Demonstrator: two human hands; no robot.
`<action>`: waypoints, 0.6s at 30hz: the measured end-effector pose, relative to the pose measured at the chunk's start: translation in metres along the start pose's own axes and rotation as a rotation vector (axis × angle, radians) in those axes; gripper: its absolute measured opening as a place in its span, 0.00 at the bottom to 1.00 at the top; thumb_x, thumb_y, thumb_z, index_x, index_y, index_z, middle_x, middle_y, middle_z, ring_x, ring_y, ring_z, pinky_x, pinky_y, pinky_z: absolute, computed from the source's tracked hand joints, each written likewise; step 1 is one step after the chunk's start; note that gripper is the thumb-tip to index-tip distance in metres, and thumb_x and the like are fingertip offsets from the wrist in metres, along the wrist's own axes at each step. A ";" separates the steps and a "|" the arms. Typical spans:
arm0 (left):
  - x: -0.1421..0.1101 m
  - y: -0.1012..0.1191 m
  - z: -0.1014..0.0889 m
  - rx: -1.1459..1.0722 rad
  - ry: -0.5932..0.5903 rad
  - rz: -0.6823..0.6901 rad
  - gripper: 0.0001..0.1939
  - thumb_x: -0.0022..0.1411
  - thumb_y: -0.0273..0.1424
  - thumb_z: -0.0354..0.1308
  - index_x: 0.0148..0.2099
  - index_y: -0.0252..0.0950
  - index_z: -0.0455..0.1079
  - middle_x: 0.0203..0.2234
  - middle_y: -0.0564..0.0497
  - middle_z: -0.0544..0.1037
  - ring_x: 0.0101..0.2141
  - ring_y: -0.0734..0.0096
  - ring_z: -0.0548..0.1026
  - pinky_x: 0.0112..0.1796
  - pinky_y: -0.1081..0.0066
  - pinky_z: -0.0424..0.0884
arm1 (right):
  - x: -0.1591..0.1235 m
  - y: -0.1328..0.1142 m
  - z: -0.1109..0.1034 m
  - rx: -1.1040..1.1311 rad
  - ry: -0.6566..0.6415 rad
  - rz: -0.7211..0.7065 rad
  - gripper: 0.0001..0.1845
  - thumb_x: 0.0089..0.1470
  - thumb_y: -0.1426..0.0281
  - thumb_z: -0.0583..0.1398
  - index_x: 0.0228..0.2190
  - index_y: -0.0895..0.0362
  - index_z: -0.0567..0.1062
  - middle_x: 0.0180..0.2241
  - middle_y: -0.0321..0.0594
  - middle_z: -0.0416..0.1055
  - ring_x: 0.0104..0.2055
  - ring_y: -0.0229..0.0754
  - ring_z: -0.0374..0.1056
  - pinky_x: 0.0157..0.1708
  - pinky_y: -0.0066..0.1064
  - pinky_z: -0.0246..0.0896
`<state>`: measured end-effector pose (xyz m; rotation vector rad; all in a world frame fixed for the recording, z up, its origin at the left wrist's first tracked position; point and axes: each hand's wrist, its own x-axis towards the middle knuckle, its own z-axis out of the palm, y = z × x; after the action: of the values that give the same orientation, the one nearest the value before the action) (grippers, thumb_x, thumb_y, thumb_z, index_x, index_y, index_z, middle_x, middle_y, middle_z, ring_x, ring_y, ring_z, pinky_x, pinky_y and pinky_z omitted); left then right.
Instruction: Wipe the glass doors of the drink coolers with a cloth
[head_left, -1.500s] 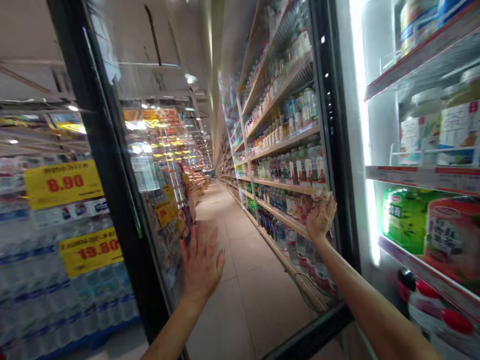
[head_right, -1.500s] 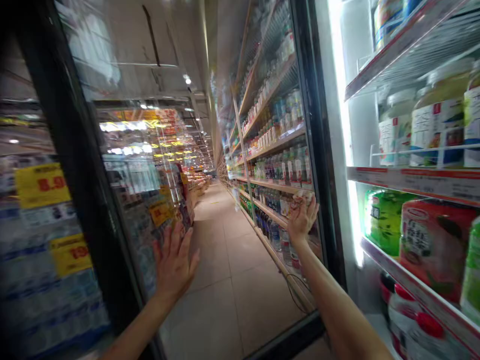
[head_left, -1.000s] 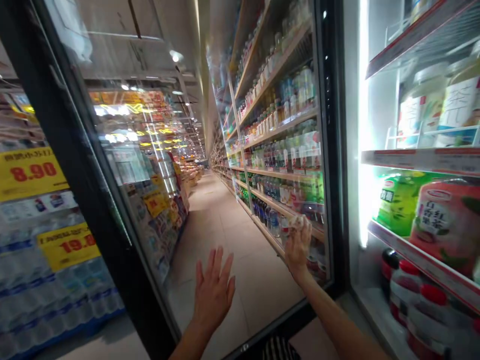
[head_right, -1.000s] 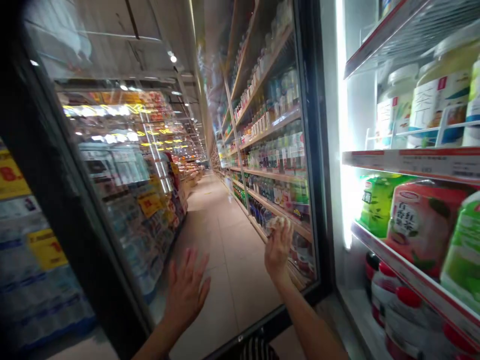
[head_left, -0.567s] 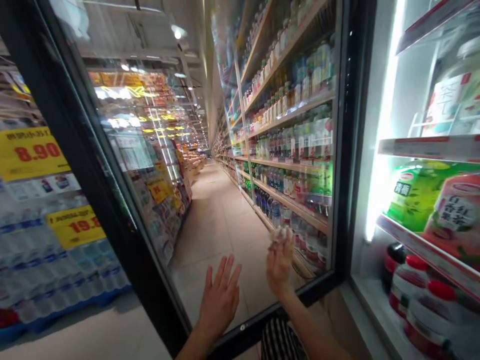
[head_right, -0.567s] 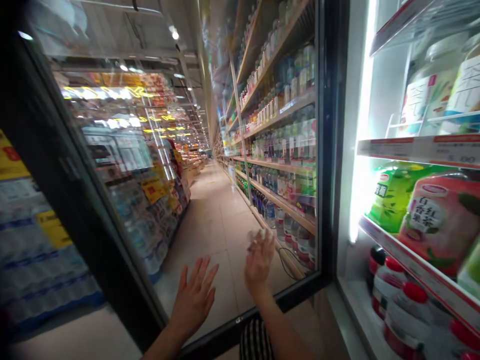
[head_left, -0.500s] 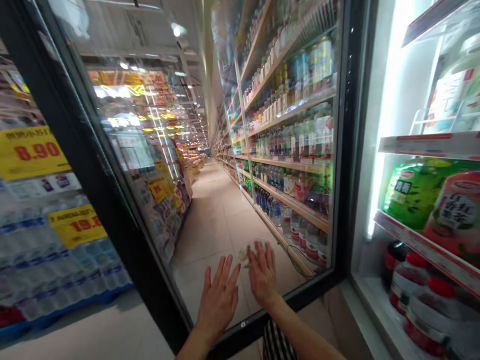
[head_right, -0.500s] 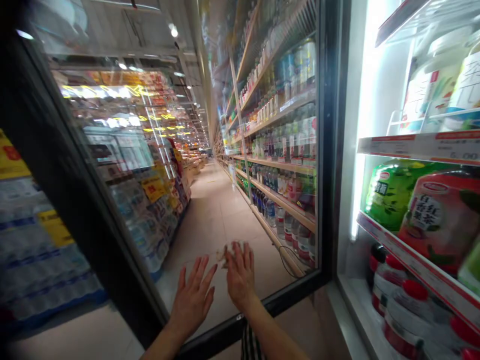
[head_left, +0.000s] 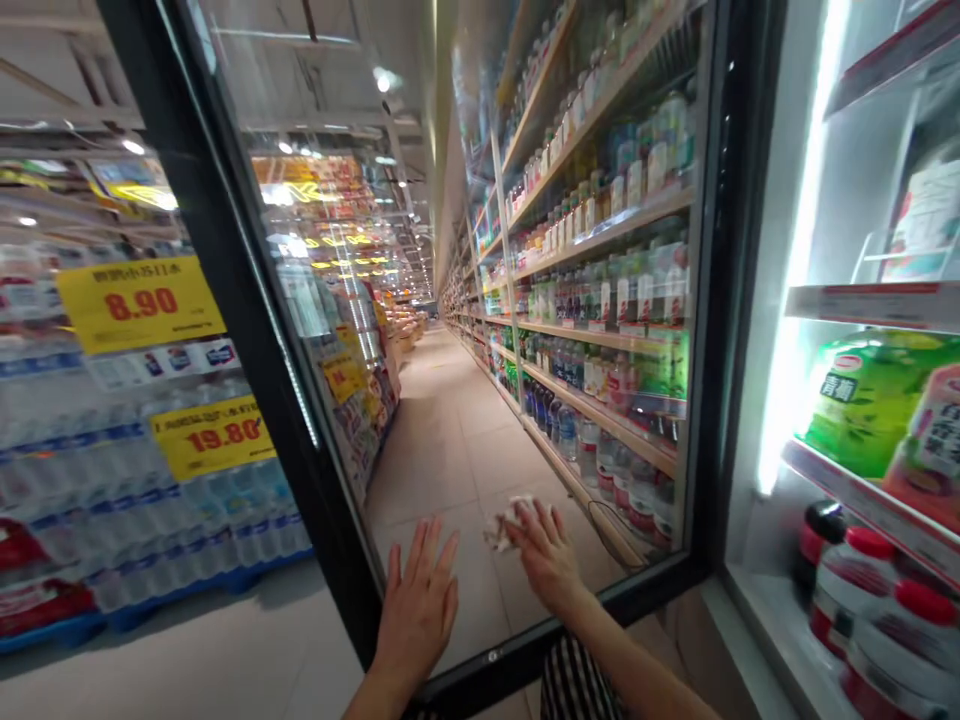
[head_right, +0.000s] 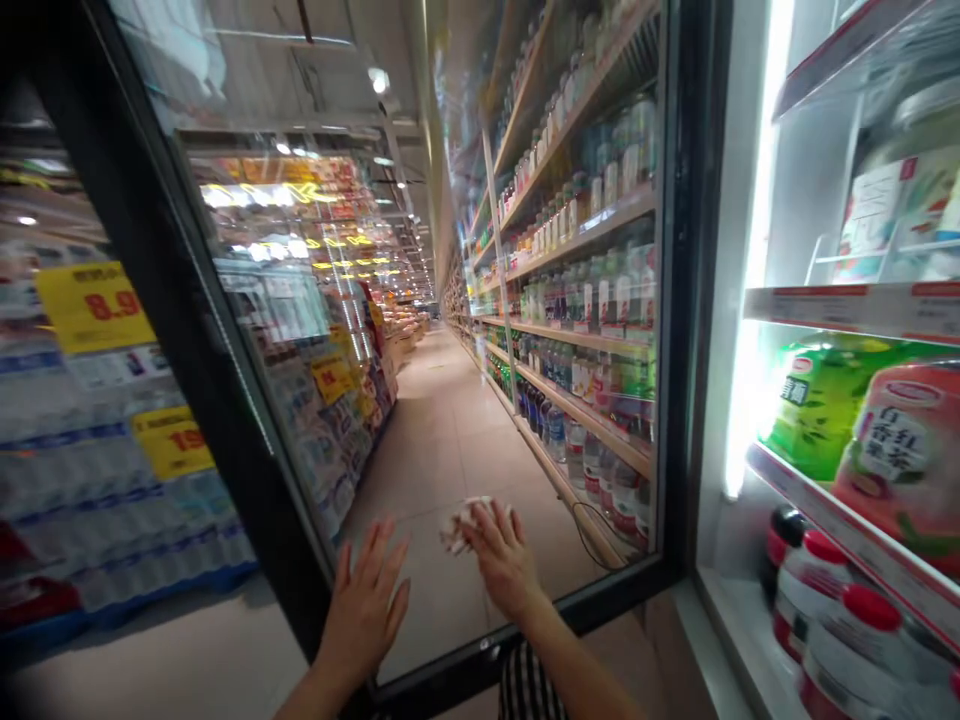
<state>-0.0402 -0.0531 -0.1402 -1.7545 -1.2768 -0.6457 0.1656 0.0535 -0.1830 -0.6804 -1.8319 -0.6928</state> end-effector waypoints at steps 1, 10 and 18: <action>-0.002 -0.002 0.000 0.016 -0.006 0.016 0.24 0.57 0.28 0.51 0.57 0.35 0.59 0.57 0.41 0.61 0.61 0.61 0.49 0.59 0.55 0.43 | 0.006 0.007 -0.002 -0.013 0.014 0.016 0.32 0.52 0.79 0.51 0.57 0.47 0.55 0.62 0.34 0.46 0.64 0.47 0.40 0.61 0.47 0.41; -0.005 -0.001 -0.001 0.108 -0.028 0.007 0.29 0.54 0.23 0.52 0.59 0.36 0.56 0.59 0.41 0.57 0.61 0.58 0.49 0.57 0.54 0.50 | 0.053 0.028 -0.010 -0.028 0.136 0.159 0.31 0.53 0.77 0.49 0.58 0.52 0.53 0.63 0.40 0.45 0.65 0.50 0.37 0.59 0.50 0.45; 0.010 0.005 -0.017 -0.040 0.026 0.042 0.29 0.55 0.19 0.49 0.60 0.35 0.53 0.57 0.41 0.60 0.60 0.59 0.51 0.57 0.53 0.53 | 0.090 0.053 -0.020 -0.023 0.272 0.235 0.30 0.53 0.77 0.51 0.57 0.49 0.55 0.63 0.40 0.43 0.65 0.50 0.37 0.59 0.52 0.43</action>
<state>-0.0310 -0.0632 -0.1253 -1.7950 -1.2142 -0.6714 0.1871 0.0869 -0.0840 -0.7629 -1.4701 -0.6182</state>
